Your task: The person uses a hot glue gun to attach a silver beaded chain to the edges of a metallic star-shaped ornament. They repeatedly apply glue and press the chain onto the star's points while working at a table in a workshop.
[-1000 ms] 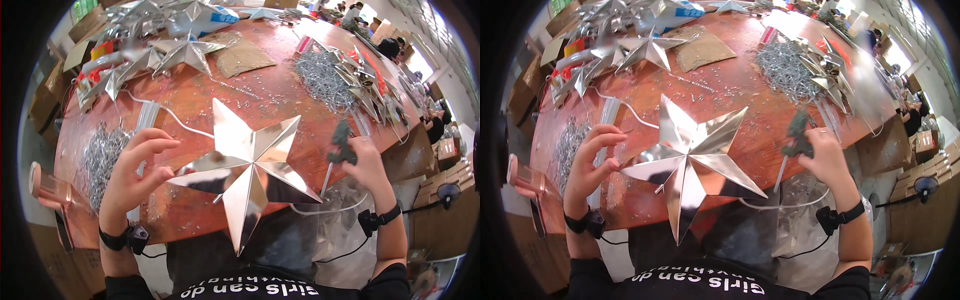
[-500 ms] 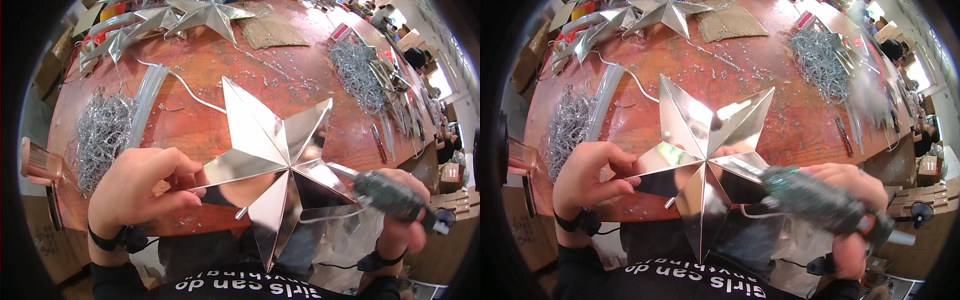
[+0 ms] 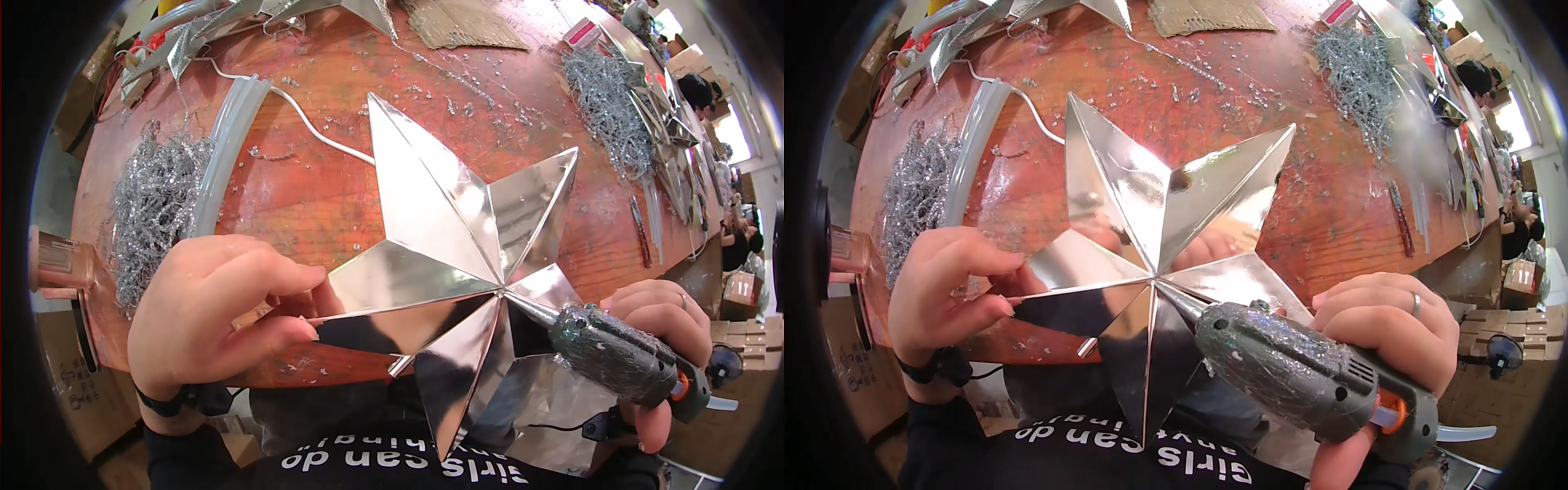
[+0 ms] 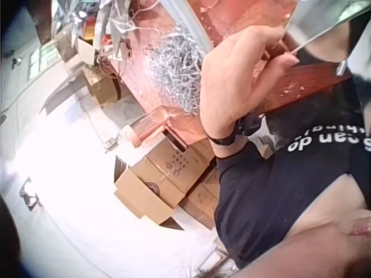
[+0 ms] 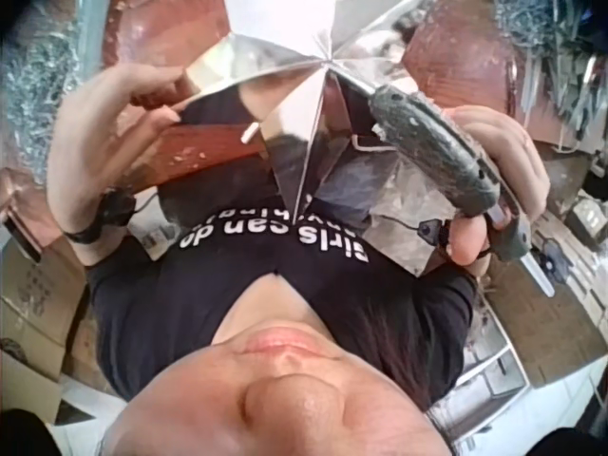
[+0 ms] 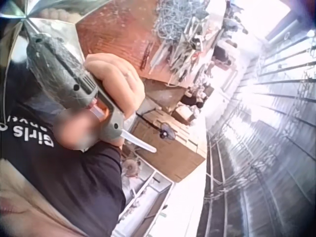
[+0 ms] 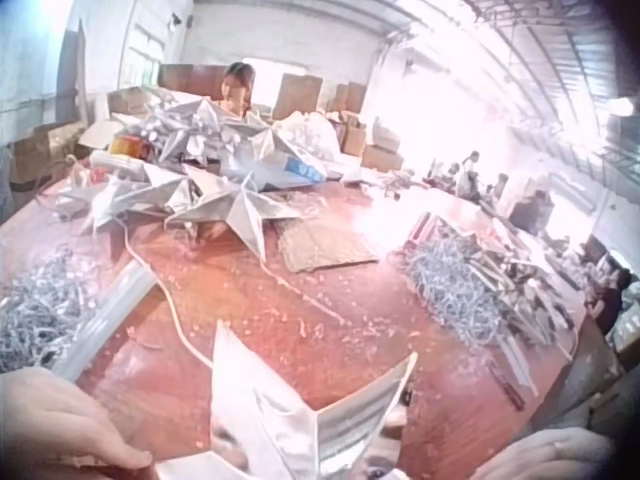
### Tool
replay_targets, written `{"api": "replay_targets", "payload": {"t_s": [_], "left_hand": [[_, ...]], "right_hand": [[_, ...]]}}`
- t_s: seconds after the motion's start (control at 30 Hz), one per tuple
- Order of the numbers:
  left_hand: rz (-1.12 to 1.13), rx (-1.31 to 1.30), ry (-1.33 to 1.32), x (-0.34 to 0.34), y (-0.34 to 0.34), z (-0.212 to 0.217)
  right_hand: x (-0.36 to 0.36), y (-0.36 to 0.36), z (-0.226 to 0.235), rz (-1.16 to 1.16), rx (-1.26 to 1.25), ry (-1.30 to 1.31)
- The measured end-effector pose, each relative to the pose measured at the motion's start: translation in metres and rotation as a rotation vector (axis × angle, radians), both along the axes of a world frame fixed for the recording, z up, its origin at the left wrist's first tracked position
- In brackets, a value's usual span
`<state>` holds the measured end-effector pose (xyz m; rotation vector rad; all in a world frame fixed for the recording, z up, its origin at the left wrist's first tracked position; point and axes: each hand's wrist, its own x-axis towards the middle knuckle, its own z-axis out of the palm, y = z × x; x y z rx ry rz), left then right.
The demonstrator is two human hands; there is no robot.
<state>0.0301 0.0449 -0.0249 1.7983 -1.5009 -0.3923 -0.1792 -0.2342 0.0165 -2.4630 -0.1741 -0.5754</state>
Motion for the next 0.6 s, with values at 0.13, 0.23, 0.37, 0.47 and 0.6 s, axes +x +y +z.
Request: {"api": "replay_targets", "payload": {"t_s": [0.13, 0.23, 0.37, 0.47, 0.6], "left_hand": [[-0.004, 0.018, -0.050, 0.000, 0.003, 0.002], [-0.022, -0.003, -0.021, 0.001, 0.000, -0.001], [-0.018, 0.001, 0.008, 0.001, 0.001, -0.003], [-0.014, 0.014, 0.014, 0.001, 0.001, -0.002], [-0.022, 0.012, 0.020, 0.001, 0.002, -0.003]], "right_hand": [[0.003, -0.003, -0.007, -0.007, 0.028, 0.005], [0.000, 0.000, -0.002, -0.032, 0.031, 0.026], [-0.001, -0.011, -0.001, 0.108, -0.031, 0.062], [-0.004, -0.011, 0.003, 0.148, -0.063, 0.119], [-0.012, 0.000, 0.011, 0.094, -0.144, 0.153]]}}
